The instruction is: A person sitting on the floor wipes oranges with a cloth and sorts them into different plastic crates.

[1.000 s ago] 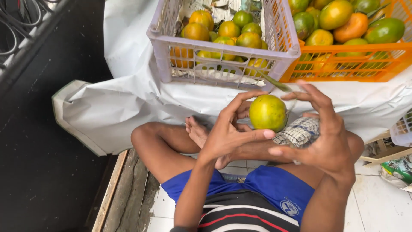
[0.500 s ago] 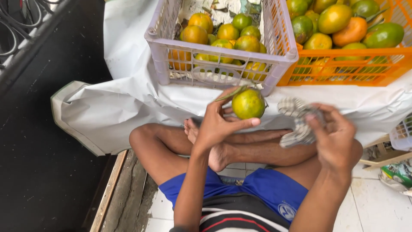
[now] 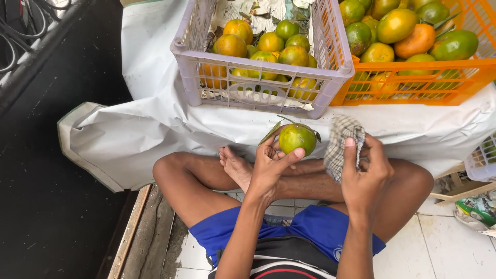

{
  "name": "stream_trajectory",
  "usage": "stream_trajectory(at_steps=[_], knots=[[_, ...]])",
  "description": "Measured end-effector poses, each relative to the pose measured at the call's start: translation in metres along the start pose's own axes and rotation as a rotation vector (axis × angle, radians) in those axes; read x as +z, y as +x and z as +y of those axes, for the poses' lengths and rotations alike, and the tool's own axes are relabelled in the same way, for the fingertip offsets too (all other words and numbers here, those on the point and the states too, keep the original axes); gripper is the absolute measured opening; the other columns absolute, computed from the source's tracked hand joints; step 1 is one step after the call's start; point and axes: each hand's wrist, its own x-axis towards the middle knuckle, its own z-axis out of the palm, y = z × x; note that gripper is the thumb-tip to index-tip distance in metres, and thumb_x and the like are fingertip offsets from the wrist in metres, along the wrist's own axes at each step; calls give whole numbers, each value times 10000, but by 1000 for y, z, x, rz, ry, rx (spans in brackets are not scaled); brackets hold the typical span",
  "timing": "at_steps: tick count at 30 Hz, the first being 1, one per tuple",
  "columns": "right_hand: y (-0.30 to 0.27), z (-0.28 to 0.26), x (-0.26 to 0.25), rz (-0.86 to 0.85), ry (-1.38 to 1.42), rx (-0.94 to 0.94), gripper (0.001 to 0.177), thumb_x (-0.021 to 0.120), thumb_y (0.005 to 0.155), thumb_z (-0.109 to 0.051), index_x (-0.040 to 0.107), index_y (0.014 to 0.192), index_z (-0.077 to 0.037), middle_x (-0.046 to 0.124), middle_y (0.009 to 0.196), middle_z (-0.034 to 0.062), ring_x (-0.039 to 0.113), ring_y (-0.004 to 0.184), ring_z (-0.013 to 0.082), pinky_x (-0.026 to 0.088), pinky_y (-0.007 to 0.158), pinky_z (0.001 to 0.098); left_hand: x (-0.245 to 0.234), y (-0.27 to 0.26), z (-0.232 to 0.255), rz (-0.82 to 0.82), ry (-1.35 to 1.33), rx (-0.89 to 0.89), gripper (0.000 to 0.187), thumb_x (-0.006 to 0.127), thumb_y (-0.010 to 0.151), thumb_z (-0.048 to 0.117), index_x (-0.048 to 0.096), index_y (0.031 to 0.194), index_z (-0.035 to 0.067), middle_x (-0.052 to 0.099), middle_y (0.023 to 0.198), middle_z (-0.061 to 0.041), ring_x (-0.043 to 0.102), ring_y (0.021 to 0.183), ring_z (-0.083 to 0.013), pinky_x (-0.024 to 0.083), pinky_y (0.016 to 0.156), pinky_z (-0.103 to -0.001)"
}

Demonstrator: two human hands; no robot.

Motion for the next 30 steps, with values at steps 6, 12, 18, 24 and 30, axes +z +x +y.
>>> stream_trajectory(at_steps=[6,12,18,24,30], knots=[[-29,-12,20,145,-52,-290,160,688,1025,-134,765,1061,1,740,1080,172,725,928,348,560,830,422,10,1,-2,55,-17,53,818,884,777,147,462,1454,-35,690,1063,-95,736,880,-121,630,639,-187],[-64,-11,48,-22,-39,-334,437,449,1055,-201,524,1451,-34,441,1553,259,507,1352,397,425,1175,555,0,-5,-14,-131,-252,86,580,707,847,-117,491,1379,-34,710,1156,-145,696,994,-157,570,838,-207],[-54,-33,34,-129,269,69,514,202,1077,-235,397,1430,83,574,1294,264,589,1072,327,406,1055,442,28,-21,31,-146,-4,129,589,788,752,-56,549,1290,-25,687,1192,-154,686,1061,-219,569,985,-332],[-65,-2,43,-14,54,-331,535,186,1110,-319,478,1426,0,372,1574,288,500,1377,450,402,1198,600,14,-10,14,-126,190,235,715,797,695,-65,551,1364,-6,668,1278,-156,677,1100,-228,577,987,-323],[-48,-19,32,-214,584,137,798,108,1048,-594,234,1561,5,396,1547,237,493,1370,332,445,1127,421,19,-17,28,-197,319,234,828,877,598,67,588,1373,25,711,1257,-153,707,1107,-226,575,1032,-322]])
